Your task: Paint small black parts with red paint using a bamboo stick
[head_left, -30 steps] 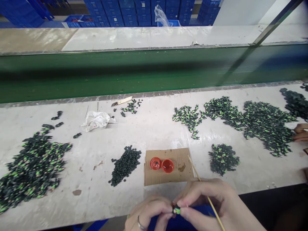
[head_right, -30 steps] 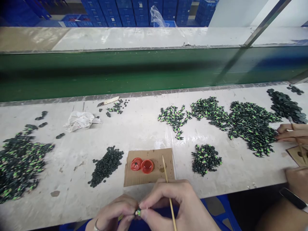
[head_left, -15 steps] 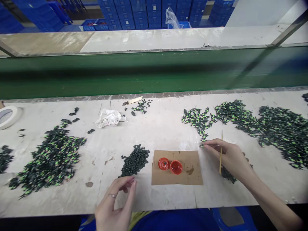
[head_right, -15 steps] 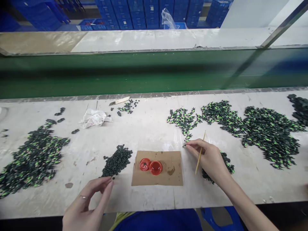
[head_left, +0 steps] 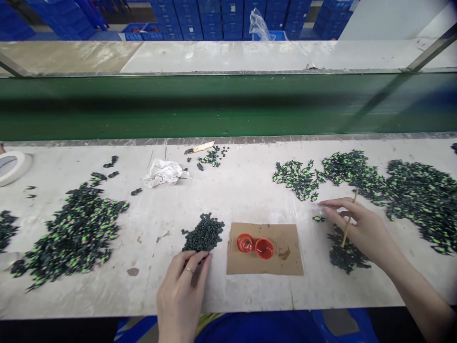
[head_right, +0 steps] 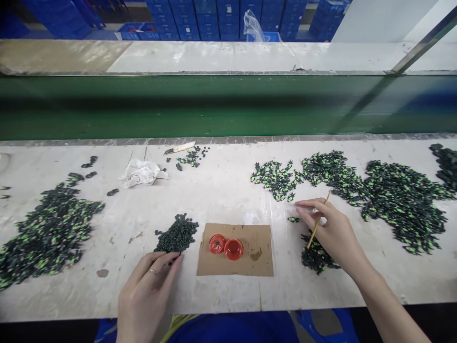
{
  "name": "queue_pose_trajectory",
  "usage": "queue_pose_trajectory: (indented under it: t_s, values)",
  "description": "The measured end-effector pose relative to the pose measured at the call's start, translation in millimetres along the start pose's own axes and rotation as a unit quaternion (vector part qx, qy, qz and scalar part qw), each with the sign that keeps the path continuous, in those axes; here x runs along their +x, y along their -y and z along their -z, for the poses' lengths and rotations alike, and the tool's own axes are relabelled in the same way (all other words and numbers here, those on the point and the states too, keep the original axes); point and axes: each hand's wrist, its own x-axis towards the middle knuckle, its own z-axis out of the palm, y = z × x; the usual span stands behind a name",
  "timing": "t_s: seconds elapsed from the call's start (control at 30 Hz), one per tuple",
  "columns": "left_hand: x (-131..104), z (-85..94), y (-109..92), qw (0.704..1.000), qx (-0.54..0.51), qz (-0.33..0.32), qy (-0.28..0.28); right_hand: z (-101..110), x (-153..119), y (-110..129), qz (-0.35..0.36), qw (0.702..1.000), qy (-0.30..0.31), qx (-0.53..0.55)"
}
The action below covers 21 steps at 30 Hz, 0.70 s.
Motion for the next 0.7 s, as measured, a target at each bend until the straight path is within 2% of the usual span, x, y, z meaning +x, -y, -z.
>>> queue_pose_trajectory:
  t_s: [0.27, 0.5, 0.7]
  values:
    - [-6, 9.4, 1, 0.998, 0.001, -0.044, 0.051, -1, -19, 18, 0.003, 0.999, -0.024, 0.036]
    - [-10, 5.7, -4, 0.999, 0.007, -0.014, 0.041, -6, -35, 32, 0.014, 0.998, -0.002, 0.069]
    - [-2, 9.8, -3, 0.998, 0.012, -0.033, 0.056, -12, -47, 38, 0.015, 0.993, 0.015, 0.117]
